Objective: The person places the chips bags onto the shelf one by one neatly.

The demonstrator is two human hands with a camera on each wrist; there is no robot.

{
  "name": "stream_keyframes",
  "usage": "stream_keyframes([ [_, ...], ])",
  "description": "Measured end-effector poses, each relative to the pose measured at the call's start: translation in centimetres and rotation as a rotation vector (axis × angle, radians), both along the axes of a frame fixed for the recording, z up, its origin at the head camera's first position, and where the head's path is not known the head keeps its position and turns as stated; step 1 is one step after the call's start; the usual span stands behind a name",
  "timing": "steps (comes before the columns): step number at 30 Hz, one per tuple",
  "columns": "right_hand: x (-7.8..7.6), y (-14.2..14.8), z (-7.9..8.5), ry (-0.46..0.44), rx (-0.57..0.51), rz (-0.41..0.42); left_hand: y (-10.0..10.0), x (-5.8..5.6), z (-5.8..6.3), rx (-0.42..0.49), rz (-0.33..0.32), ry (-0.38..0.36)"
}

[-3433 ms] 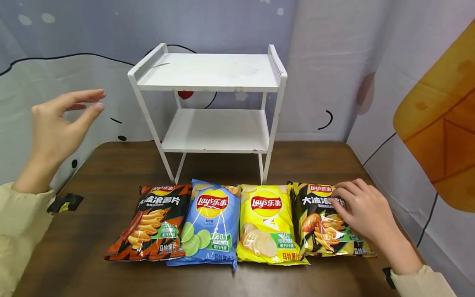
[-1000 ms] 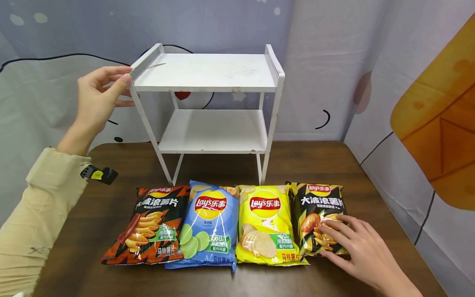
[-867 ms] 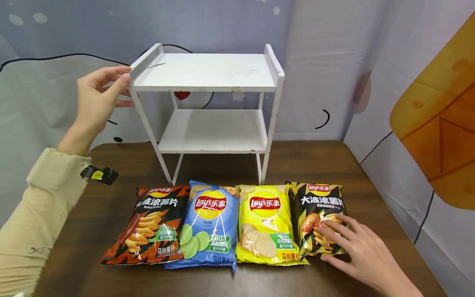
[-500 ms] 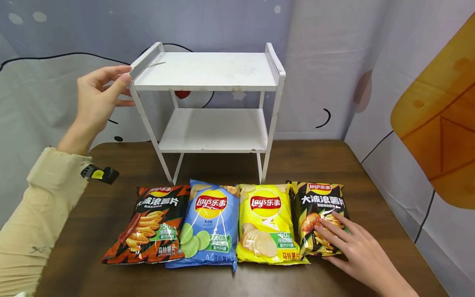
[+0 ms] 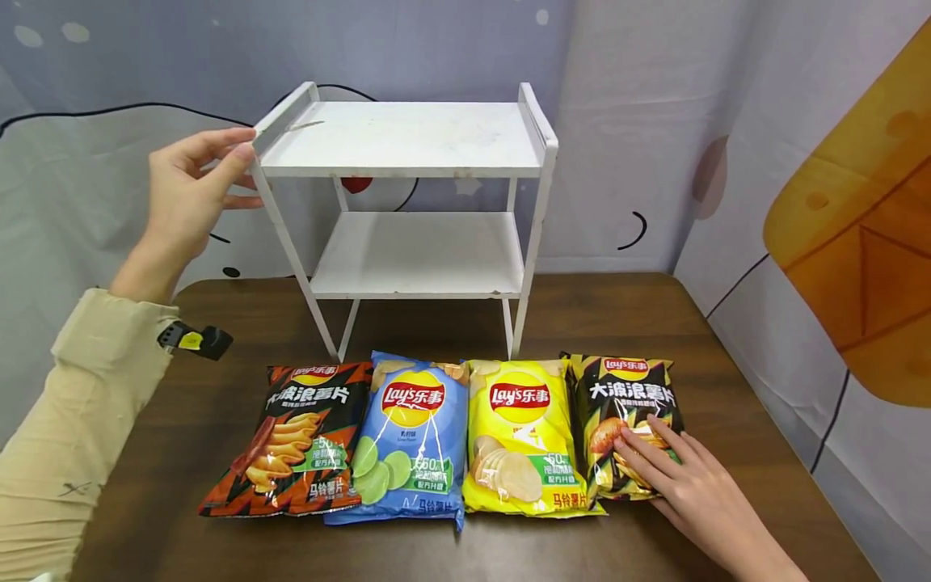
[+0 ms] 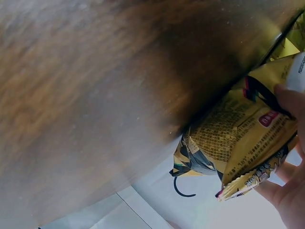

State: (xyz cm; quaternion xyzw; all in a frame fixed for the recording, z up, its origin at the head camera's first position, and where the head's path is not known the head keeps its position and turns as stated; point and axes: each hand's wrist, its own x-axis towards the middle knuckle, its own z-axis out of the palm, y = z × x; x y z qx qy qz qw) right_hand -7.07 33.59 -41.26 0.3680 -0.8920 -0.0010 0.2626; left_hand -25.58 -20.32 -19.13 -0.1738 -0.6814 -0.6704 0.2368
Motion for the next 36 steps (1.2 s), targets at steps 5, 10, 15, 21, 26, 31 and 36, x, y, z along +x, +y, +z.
stream_keyframes([
  [5,-0.2,-0.1,-0.2,0.044,-0.016,-0.001,0.0,0.0,-0.1,0.005,0.005,0.002],
  [10,-0.6,-0.3,-0.1,0.185,-0.043,-0.008,0.0,-0.1,-0.2,0.003,0.003,0.007],
  [15,-1.2,-0.7,0.5,0.273,-0.08,-0.002,0.1,-0.2,-0.3,0.009,-0.001,0.005],
  [21,-1.5,-0.9,1.3,0.312,-0.107,0.004,0.2,-0.2,-0.4,0.018,-0.011,0.006],
  [26,-1.5,-0.9,1.7,0.33,-0.128,0.006,0.3,-0.2,-0.3,0.025,-0.016,0.008],
  [31,-1.6,-1.2,2.5,0.359,-0.159,0.019,0.3,-0.2,-0.2,0.019,-0.013,0.018],
  [36,-1.8,-1.5,3.6,0.395,-0.178,0.051,0.3,-0.3,-0.2,0.017,-0.013,0.022],
])
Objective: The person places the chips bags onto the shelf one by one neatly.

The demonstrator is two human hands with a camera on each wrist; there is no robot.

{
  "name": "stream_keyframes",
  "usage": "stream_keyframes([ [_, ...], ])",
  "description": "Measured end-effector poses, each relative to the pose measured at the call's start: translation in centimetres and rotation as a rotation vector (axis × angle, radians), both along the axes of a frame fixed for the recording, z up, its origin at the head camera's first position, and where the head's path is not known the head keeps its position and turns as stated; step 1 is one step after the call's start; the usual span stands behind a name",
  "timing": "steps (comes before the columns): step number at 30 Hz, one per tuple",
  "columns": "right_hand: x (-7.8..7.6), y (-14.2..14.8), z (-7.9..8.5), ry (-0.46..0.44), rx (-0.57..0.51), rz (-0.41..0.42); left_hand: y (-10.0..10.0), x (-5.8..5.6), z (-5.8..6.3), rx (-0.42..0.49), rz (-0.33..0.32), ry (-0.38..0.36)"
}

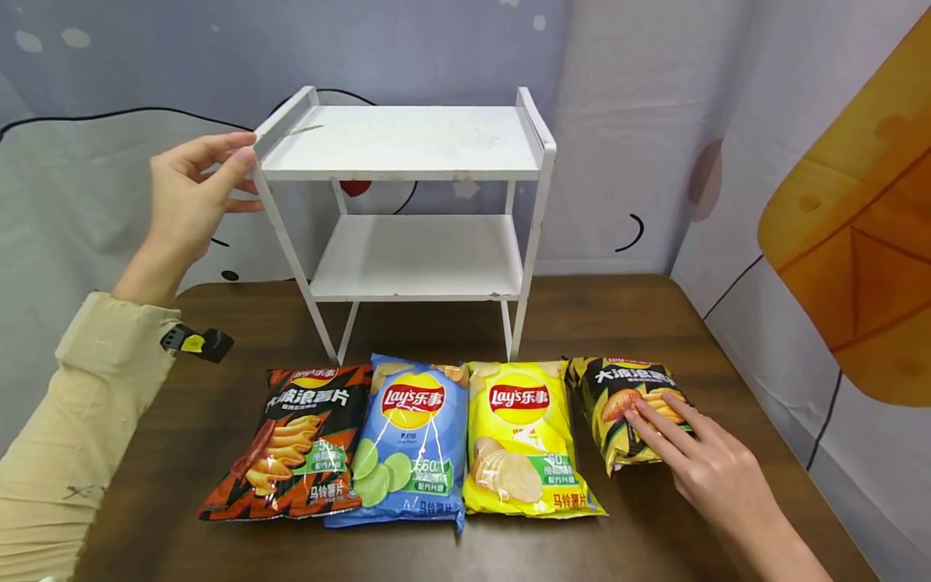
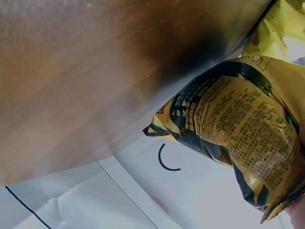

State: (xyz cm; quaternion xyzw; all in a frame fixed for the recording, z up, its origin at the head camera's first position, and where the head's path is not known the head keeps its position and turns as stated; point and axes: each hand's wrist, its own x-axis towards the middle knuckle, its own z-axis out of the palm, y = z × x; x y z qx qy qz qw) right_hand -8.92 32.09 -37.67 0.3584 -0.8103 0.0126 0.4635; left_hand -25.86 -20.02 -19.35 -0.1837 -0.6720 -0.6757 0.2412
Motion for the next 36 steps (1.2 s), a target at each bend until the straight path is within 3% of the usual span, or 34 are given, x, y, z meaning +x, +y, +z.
stream_keyframes([
  [10,-0.1,-0.2,2.2,0.036,-0.05,0.009,0.2,-0.2,0.0,-0.009,-0.001,-0.001],
  [20,-0.9,-0.6,5.3,0.226,-0.103,-0.038,0.2,-0.2,0.1,-0.005,0.004,0.003],
  [32,-1.7,-1.5,9.4,0.297,-0.179,-0.04,0.0,-0.2,0.0,0.001,0.007,0.005],
  [36,-1.9,-1.7,10.9,0.273,-0.192,-0.024,0.0,-0.2,0.0,0.009,0.004,0.002],
])
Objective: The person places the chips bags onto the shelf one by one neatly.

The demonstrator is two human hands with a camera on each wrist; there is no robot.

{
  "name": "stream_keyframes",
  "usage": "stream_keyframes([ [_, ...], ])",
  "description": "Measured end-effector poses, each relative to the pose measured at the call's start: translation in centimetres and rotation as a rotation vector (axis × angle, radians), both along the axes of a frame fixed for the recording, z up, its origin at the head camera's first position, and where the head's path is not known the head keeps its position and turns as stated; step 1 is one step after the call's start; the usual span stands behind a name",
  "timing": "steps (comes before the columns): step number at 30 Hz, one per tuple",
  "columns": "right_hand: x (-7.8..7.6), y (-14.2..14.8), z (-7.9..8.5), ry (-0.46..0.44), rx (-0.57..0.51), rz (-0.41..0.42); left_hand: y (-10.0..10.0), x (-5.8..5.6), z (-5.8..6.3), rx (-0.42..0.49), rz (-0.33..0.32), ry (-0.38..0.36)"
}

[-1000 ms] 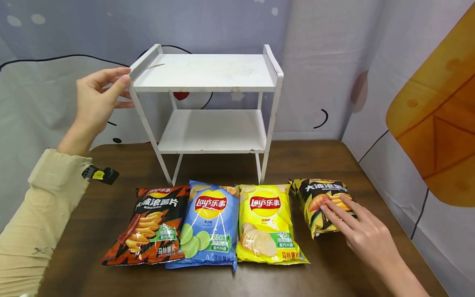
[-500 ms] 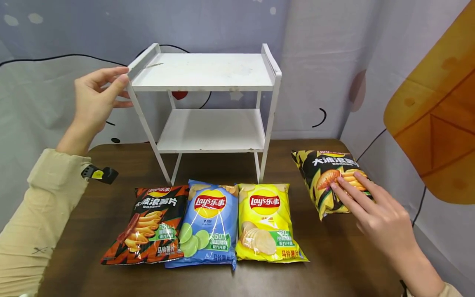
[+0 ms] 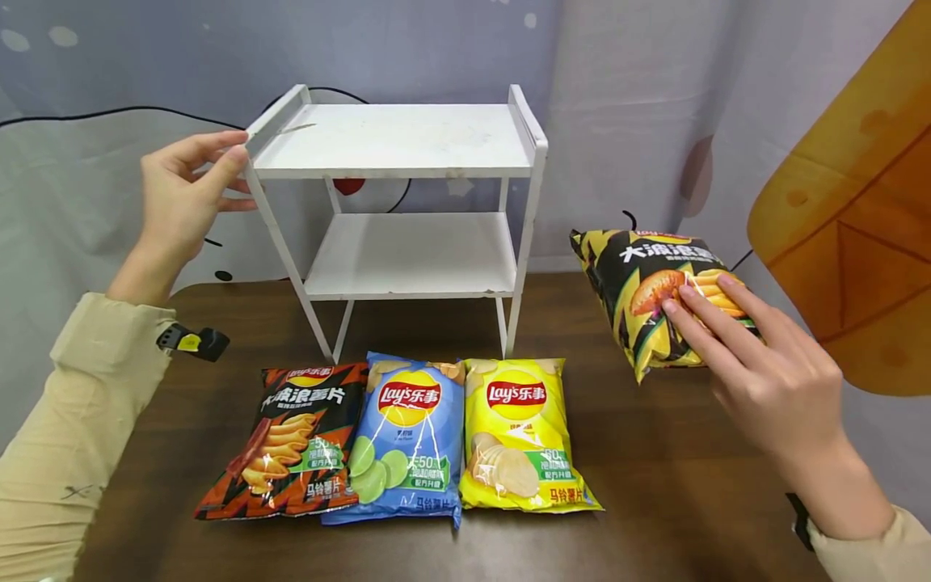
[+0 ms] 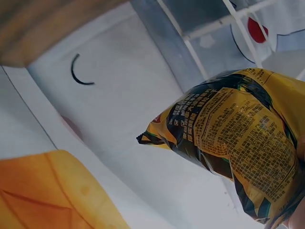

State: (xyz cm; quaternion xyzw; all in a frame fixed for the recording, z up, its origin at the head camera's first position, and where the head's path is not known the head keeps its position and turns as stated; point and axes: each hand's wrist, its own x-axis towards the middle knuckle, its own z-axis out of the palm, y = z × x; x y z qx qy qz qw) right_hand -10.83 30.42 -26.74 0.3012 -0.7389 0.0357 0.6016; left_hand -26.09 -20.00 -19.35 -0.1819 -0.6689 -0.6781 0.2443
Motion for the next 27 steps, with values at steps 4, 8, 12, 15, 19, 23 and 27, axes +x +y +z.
stream_keyframes([
  [4,-0.2,-0.4,1.5,-0.051,0.002,0.024,0.0,-0.1,0.0,0.0,-0.002,0.001],
  [8,-0.5,-1.0,3.1,-0.07,-0.03,0.035,0.0,-0.1,-0.1,-0.001,-0.004,0.005],
  [12,-0.9,-1.5,4.3,-0.068,-0.07,0.054,0.0,-0.2,-0.1,-0.001,-0.004,0.006],
  [15,-1.3,-1.7,5.1,-0.078,-0.087,0.059,0.0,-0.3,-0.1,-0.006,0.0,0.01],
  [19,-1.8,-2.0,6.1,-0.09,-0.125,0.065,0.0,-0.3,-0.2,-0.009,0.004,0.013],
  [23,-2.4,-2.4,7.1,-0.073,-0.166,0.071,0.0,-0.5,-0.3,-0.007,0.001,0.011],
  [27,-3.1,-2.5,8.0,-0.07,-0.173,0.046,0.1,-0.6,-0.3,-0.011,-0.001,0.011],
])
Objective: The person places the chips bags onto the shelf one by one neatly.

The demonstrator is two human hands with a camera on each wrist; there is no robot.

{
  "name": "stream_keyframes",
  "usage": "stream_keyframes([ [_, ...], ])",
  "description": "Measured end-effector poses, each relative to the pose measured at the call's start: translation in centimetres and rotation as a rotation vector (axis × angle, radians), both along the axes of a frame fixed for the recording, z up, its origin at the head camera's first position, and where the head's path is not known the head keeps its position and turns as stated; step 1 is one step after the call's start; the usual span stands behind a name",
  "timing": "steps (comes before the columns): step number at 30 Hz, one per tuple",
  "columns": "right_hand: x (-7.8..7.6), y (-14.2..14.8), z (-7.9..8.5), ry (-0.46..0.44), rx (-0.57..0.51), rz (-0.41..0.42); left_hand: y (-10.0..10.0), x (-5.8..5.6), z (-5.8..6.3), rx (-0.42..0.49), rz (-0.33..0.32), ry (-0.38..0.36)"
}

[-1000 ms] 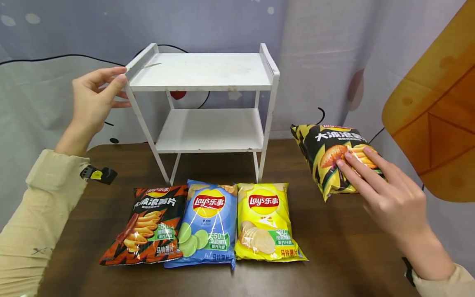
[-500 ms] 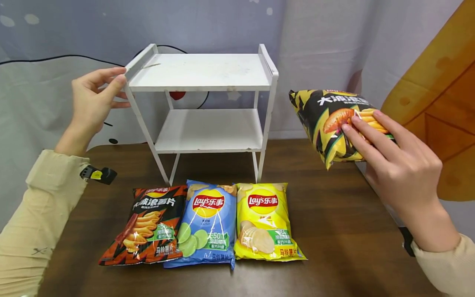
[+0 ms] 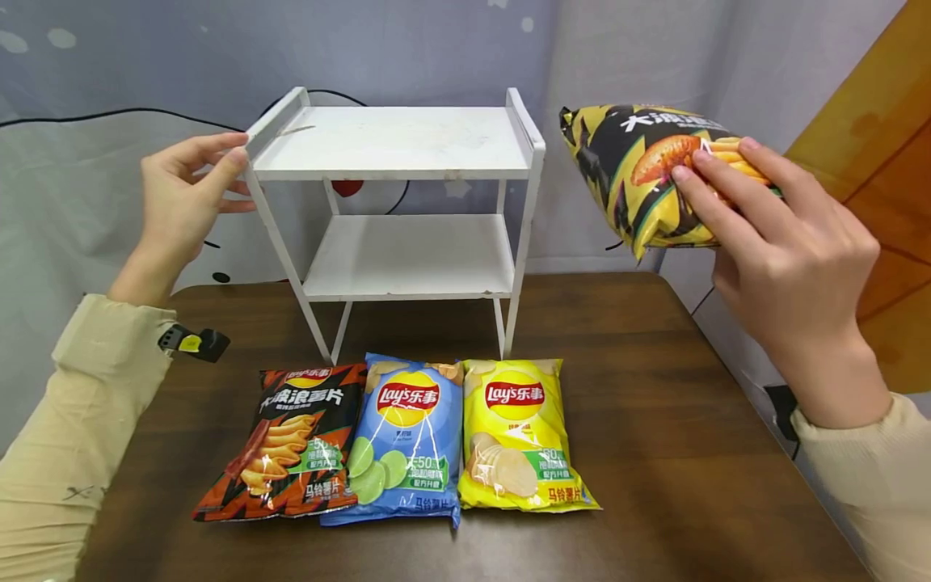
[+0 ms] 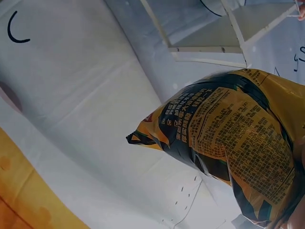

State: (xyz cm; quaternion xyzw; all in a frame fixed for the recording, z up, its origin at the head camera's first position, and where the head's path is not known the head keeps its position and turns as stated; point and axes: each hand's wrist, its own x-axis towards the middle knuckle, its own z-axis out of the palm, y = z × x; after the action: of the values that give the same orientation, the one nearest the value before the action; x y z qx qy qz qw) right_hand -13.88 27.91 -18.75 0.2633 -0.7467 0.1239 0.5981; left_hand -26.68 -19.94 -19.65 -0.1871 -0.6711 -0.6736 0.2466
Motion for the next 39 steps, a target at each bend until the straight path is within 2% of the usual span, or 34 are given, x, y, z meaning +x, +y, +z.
stream_keyframes([
  [4,-0.9,-0.3,1.0,0.007,0.0,-0.013,0.0,0.0,0.0,-0.001,0.004,0.006],
  [11,-3.3,-1.9,2.4,0.164,-0.025,-0.053,-0.1,0.0,0.1,0.008,0.006,0.001],
  [14,-4.0,-2.7,2.9,0.201,-0.016,-0.079,-0.1,-0.1,0.1,0.01,0.006,-0.002],
  [25,-5.7,-5.8,4.7,0.208,0.047,-0.084,0.0,-0.1,0.1,0.021,-0.008,0.009],
  [32,-6.7,-8.5,5.1,0.197,0.112,-0.024,-0.2,0.0,0.1,0.032,-0.009,-0.004],
  [39,-7.5,-11.0,5.6,0.196,0.199,0.0,-0.4,0.1,0.2,0.063,-0.024,-0.009],
])
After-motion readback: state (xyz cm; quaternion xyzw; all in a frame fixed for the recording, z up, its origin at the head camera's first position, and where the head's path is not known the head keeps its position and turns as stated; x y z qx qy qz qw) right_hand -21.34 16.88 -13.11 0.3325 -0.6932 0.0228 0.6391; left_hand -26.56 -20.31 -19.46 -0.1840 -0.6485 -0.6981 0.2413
